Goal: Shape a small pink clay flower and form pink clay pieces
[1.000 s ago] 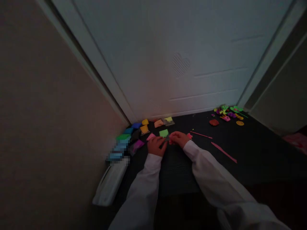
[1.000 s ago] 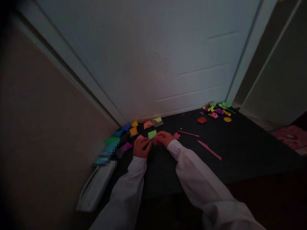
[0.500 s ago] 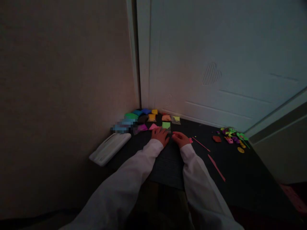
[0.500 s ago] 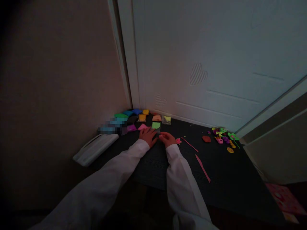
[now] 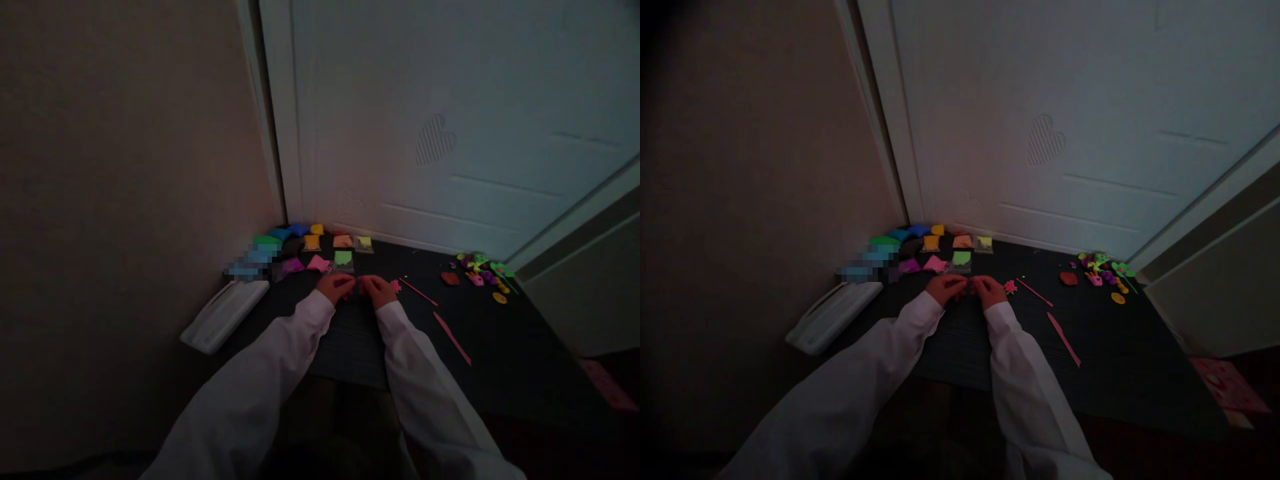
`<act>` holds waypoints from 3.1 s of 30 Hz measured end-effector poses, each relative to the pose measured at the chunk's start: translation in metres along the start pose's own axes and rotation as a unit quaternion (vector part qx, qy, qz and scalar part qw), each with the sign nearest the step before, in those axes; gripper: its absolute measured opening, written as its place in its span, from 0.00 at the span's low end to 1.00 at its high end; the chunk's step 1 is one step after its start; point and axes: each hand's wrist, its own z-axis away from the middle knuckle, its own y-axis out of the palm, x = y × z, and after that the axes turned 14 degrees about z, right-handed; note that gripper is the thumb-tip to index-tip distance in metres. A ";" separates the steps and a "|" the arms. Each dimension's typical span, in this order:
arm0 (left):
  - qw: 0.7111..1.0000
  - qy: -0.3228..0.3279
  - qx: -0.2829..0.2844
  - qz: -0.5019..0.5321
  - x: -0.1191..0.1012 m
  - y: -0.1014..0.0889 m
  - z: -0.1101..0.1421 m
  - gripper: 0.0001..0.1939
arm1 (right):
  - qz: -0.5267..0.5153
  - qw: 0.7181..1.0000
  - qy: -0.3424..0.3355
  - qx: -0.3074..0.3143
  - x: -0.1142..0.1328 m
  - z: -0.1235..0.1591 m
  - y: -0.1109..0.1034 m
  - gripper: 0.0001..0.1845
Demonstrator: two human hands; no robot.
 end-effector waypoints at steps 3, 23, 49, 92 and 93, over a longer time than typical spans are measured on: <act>0.990 -0.080 0.033 0.113 -0.001 0.002 -0.008 0.13 | 0.009 1.000 -0.015 -0.012 0.000 -0.003 0.000 0.16; 0.893 -0.217 0.054 0.391 -0.006 0.006 -0.023 0.05 | 0.085 0.989 -0.068 -0.098 0.007 -0.003 0.000 0.14; 0.898 -0.221 0.053 0.376 -0.005 0.003 -0.025 0.06 | 0.057 0.983 -0.051 -0.166 0.007 -0.003 0.005 0.17; 0.884 -0.242 -0.044 0.397 0.004 0.002 -0.033 0.03 | 0.200 0.958 -0.134 -0.157 -0.006 -0.006 0.014 0.14; 0.885 -0.241 -0.046 0.396 0.004 0.003 -0.033 0.03 | 0.202 0.957 -0.133 -0.158 -0.006 -0.006 0.014 0.13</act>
